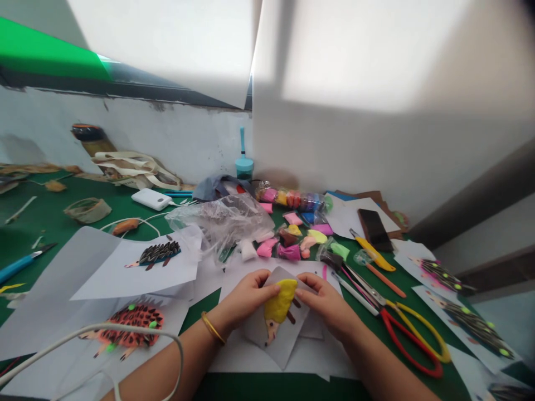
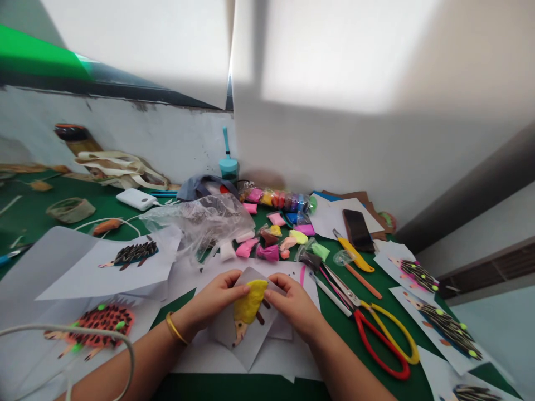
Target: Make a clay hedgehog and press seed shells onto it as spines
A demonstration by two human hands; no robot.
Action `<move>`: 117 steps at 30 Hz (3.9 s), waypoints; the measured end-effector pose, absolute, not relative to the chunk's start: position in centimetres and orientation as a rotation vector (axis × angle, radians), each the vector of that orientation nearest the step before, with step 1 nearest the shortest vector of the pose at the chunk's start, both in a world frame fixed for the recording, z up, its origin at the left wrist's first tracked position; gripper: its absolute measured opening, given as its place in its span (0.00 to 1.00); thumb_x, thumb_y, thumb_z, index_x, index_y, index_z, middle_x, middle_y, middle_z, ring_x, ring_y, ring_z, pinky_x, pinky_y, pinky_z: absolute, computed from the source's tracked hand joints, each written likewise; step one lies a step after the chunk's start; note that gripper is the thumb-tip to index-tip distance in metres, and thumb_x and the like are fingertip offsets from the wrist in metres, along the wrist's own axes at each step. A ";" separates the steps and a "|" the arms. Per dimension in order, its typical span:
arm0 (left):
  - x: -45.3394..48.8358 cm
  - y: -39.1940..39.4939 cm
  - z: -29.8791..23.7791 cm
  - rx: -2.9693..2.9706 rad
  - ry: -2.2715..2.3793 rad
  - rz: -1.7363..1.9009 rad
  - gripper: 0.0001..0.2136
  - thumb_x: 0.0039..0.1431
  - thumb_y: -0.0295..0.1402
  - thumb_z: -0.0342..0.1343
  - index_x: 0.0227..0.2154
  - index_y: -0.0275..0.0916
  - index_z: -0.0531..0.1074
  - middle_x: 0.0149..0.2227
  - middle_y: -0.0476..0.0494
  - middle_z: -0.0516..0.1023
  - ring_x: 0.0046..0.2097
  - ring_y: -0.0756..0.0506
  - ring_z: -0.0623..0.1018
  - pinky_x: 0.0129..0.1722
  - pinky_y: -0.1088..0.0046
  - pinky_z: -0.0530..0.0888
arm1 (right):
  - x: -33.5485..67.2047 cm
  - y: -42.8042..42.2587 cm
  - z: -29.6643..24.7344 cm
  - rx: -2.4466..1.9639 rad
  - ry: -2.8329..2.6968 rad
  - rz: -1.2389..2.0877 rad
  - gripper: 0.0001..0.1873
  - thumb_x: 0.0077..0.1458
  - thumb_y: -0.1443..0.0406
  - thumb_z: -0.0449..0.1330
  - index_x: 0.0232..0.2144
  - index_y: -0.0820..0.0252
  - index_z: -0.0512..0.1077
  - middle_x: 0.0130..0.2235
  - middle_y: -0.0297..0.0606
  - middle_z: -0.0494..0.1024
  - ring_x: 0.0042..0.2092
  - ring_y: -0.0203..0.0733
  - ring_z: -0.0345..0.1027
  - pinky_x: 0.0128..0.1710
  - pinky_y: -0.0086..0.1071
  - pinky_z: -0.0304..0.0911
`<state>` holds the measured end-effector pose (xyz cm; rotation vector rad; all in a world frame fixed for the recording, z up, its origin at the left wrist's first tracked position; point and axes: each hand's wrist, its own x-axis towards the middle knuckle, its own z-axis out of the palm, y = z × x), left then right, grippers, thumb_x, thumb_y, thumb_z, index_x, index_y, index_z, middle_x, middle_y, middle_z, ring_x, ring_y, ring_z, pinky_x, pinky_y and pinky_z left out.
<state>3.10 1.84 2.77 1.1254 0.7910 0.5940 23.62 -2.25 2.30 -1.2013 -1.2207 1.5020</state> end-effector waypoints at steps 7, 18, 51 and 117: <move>3.5 1.4 3.2 1.063 0.712 0.545 0.16 0.50 0.38 0.65 0.40 0.36 0.72 0.36 0.43 0.79 0.38 0.42 0.79 0.40 0.66 0.74 | 22.9 -2.4 1.9 -1.270 -1.248 1.485 0.16 0.52 0.53 0.63 0.34 0.59 0.71 0.31 0.33 0.73 0.32 0.38 0.66 0.33 0.32 0.62; 3.7 1.0 3.1 0.948 0.660 0.463 0.18 0.50 0.43 0.65 0.36 0.35 0.71 0.32 0.38 0.81 0.31 0.38 0.81 0.32 0.60 0.77 | 22.8 -2.9 2.5 -1.161 -1.664 1.016 0.18 0.51 0.71 0.53 0.42 0.52 0.74 0.49 0.39 0.67 0.53 0.45 0.63 0.52 0.39 0.60; 3.7 1.0 3.0 0.903 0.679 0.484 0.15 0.51 0.39 0.65 0.36 0.35 0.71 0.31 0.38 0.82 0.30 0.38 0.82 0.33 0.59 0.78 | 23.3 -2.9 2.6 -1.265 -1.750 0.958 0.19 0.49 0.74 0.51 0.40 0.53 0.72 0.56 0.40 0.65 0.60 0.46 0.58 0.61 0.44 0.53; 2.7 2.5 2.7 0.808 0.728 0.708 0.22 0.49 0.38 0.68 0.46 0.34 0.74 0.42 0.37 0.81 0.41 0.41 0.80 0.41 0.69 0.74 | 24.0 -1.5 1.5 -1.104 -0.964 1.443 0.18 0.55 0.51 0.63 0.36 0.59 0.70 0.28 0.35 0.77 0.27 0.40 0.69 0.28 0.31 0.63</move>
